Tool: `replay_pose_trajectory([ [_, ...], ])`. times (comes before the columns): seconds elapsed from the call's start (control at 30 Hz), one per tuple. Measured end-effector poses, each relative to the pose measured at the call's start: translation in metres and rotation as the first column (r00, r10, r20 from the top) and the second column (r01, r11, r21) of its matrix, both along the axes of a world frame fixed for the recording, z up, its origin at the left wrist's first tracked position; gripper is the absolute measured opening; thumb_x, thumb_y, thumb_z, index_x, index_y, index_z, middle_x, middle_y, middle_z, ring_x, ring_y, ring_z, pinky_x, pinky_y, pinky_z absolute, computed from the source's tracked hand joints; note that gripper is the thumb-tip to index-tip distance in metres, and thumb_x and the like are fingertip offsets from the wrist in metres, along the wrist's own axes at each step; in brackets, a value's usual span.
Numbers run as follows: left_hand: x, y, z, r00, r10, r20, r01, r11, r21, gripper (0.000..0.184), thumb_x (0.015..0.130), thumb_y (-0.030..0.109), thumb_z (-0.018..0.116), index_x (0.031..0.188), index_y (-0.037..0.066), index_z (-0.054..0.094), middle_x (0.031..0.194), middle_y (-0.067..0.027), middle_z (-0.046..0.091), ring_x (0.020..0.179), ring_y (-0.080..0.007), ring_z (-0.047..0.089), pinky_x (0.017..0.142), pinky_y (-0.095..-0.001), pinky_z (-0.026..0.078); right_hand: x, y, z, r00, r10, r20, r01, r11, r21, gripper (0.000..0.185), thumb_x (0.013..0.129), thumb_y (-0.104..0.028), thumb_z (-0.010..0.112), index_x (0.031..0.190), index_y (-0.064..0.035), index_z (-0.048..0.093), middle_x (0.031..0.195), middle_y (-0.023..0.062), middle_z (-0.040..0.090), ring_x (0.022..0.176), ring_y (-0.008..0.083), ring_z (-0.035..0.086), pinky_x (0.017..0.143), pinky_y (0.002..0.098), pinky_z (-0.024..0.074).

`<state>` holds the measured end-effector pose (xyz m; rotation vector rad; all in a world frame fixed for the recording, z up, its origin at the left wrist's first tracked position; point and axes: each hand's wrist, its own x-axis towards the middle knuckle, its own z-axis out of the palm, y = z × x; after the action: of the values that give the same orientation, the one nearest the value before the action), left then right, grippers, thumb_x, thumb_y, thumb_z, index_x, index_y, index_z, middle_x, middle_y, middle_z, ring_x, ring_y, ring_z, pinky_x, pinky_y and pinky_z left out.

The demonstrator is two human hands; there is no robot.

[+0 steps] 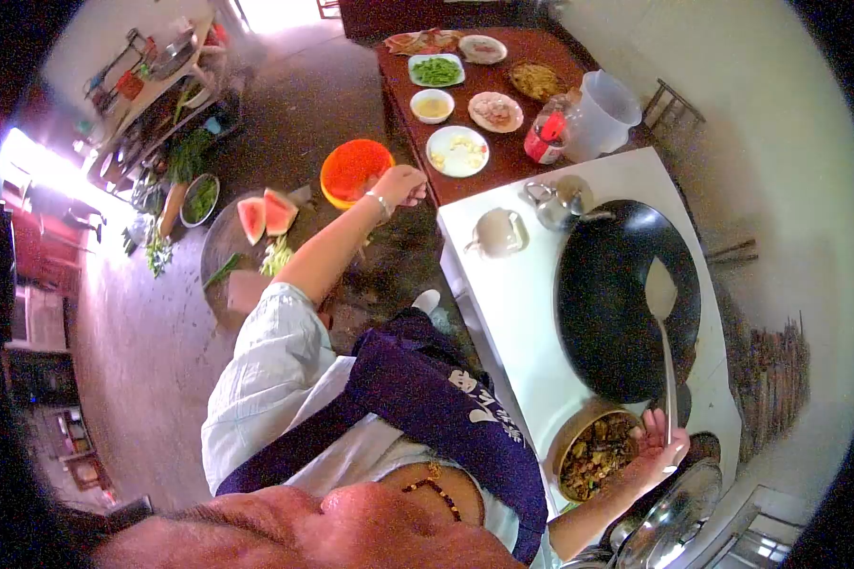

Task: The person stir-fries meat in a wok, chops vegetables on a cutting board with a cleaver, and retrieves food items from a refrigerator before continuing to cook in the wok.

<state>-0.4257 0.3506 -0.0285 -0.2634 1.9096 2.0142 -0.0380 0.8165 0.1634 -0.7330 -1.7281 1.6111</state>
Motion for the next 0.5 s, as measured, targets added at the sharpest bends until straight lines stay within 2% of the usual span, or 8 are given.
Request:
replay_pose_trajectory([
  [0.17, -0.127, 0.043, -0.007, 0.984, -0.032, 0.174, 0.002, 0.985, 0.171, 0.015, 0.088, 0.022, 0.054, 0.093, 0.008, 0.055, 0.084, -0.0031, 0.058, 0.077, -0.0170, 0.064, 0.059, -0.0309, 0.053, -0.045, 0.003, -0.016, 0.983, -0.057, 0.177, 0.059, 0.998, -0.008, 0.037, 0.092, -0.041, 0.054, 0.104, -0.0076, 0.043, 0.092, 0.0184, 0.064, 0.083, 0.0274, 0.066, 0.065, 0.0329, 0.0522],
  [0.23, -0.178, 0.056, -0.022, 0.957, -0.143, 0.254, 0.062, 0.951, 0.302, 0.019, 0.087, 0.017, 0.055, 0.098, 0.002, 0.051, 0.083, -0.0073, 0.055, 0.083, -0.0238, 0.064, 0.063, -0.0367, 0.054, -0.072, -0.016, -0.016, 0.941, -0.271, 0.204, 0.281, 0.960, -0.019, 0.041, 0.092, -0.044, 0.052, 0.108, -0.0072, 0.044, 0.090, 0.0165, 0.065, 0.080, 0.0244, 0.066, 0.062, 0.0303, 0.0504],
  [0.3, -0.214, 0.081, -0.034, 0.942, -0.067, 0.329, -0.082, 0.905, 0.418, 0.026, 0.088, 0.016, 0.056, 0.103, -0.004, 0.050, 0.089, -0.0155, 0.058, 0.089, -0.0302, 0.064, 0.067, -0.0409, 0.056, -0.073, -0.018, -0.019, 0.901, -0.379, 0.213, 0.400, 0.914, -0.064, 0.044, 0.092, -0.047, 0.051, 0.111, -0.0072, 0.044, 0.090, 0.0156, 0.065, 0.080, 0.0234, 0.066, 0.062, 0.0303, 0.0495],
  [0.33, -0.241, 0.096, -0.057, 0.906, -0.020, 0.422, -0.145, 0.923, 0.356, 0.037, 0.089, 0.015, 0.055, 0.116, -0.009, 0.047, 0.105, -0.0265, 0.058, 0.098, -0.0367, 0.062, 0.077, -0.0448, 0.056, -0.079, -0.019, -0.013, 0.901, -0.355, 0.251, 0.390, 0.915, -0.103, 0.046, 0.092, -0.049, 0.049, 0.111, -0.0076, 0.044, 0.090, 0.0149, 0.065, 0.080, 0.0231, 0.065, 0.063, 0.0305, 0.0488],
  [0.37, -0.254, 0.111, -0.061, 0.905, 0.024, 0.425, -0.174, 0.931, 0.320, 0.043, 0.091, 0.020, 0.054, 0.118, -0.012, 0.046, 0.106, -0.0270, 0.062, 0.096, -0.0342, 0.064, 0.077, -0.0418, 0.057, -0.089, -0.023, -0.008, 0.898, -0.362, 0.250, 0.393, 0.916, -0.085, 0.045, 0.092, -0.049, 0.050, 0.110, -0.0080, 0.044, 0.090, 0.0149, 0.065, 0.079, 0.0231, 0.065, 0.062, 0.0304, 0.0489],
  [0.4, -0.263, 0.119, -0.068, 0.956, -0.068, 0.287, 0.022, 0.987, 0.161, 0.045, 0.091, 0.019, 0.053, 0.124, -0.010, 0.042, 0.107, -0.0286, 0.060, 0.097, -0.0366, 0.063, 0.078, -0.0425, 0.056, -0.098, -0.027, -0.006, 0.894, -0.372, 0.250, 0.398, 0.915, -0.065, 0.044, 0.092, -0.049, 0.050, 0.110, -0.0083, 0.044, 0.089, 0.0150, 0.065, 0.079, 0.0232, 0.065, 0.062, 0.0303, 0.0489],
  [0.47, -0.293, 0.152, -0.088, 0.763, 0.142, 0.631, -0.434, 0.836, 0.336, 0.049, 0.092, 0.014, 0.049, 0.135, -0.001, 0.033, 0.118, -0.0278, 0.055, 0.101, -0.0400, 0.060, 0.082, -0.0447, 0.055, -0.111, -0.037, -0.002, 0.883, -0.397, 0.251, 0.417, 0.908, -0.033, 0.044, 0.092, -0.049, 0.050, 0.108, -0.0090, 0.043, 0.089, 0.0152, 0.065, 0.078, 0.0232, 0.065, 0.061, 0.0300, 0.0490],
  [0.5, -0.305, 0.164, -0.099, 0.687, 0.139, 0.714, -0.524, 0.774, 0.354, 0.047, 0.094, 0.011, 0.045, 0.137, 0.002, 0.031, 0.128, -0.0215, 0.048, 0.102, -0.0403, 0.058, 0.085, -0.0453, 0.054, -0.114, -0.042, 0.000, 0.878, -0.408, 0.251, 0.426, 0.904, -0.023, 0.043, 0.091, -0.049, 0.051, 0.107, -0.0093, 0.043, 0.088, 0.0153, 0.065, 0.077, 0.0232, 0.065, 0.060, 0.0298, 0.0491],
])
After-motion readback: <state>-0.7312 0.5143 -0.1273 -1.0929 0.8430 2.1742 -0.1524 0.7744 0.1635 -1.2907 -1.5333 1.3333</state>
